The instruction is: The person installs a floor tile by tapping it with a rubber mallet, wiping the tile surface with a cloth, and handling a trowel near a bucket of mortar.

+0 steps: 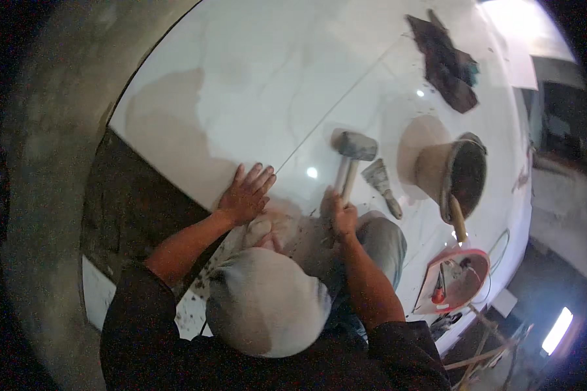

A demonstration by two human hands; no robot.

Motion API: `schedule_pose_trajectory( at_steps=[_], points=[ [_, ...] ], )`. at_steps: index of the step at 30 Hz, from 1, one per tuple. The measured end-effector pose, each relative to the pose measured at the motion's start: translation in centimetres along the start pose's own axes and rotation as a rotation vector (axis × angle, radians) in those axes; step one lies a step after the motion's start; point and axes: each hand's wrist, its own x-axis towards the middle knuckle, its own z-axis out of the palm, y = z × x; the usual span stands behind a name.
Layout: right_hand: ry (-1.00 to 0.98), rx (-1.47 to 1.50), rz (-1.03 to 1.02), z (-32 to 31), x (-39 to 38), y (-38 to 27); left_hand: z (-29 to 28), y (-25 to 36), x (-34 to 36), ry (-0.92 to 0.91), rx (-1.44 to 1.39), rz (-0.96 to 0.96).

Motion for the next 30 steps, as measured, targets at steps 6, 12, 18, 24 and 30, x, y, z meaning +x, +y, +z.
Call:
schedule_pose_trajectory(
  at_steps=[6, 12, 18, 24, 30],
  points=[
    [-0.002, -0.012, -0.132, 0.6, -1.7, -2.0, 2.0, 1.7, -11.1, -0.081, -0.045, -0.06],
    [0.017, -0.244, -0.248, 3.5, -7.8, -8.4, 3.3, 5.3, -14.4, 0.023, -0.048, -0.201],
    [-0.193, -0.68, -0.794, 4.8, -5.5, -10.3, 2.7, 5.8, -14.0, 0.065, -0.052, -0.218],
    [-0.241, -0.723, -0.667, 6.7, -4.9, -10.0, 3.4, 5.4, -14.3, 0.154, -0.057, -0.199],
    [-0.232, -0.746, -0.627, 6.6, -3.9, -11.0, 2.3, -0.2, -11.8, 0.042, -0.057, -0.302]
  ],
)
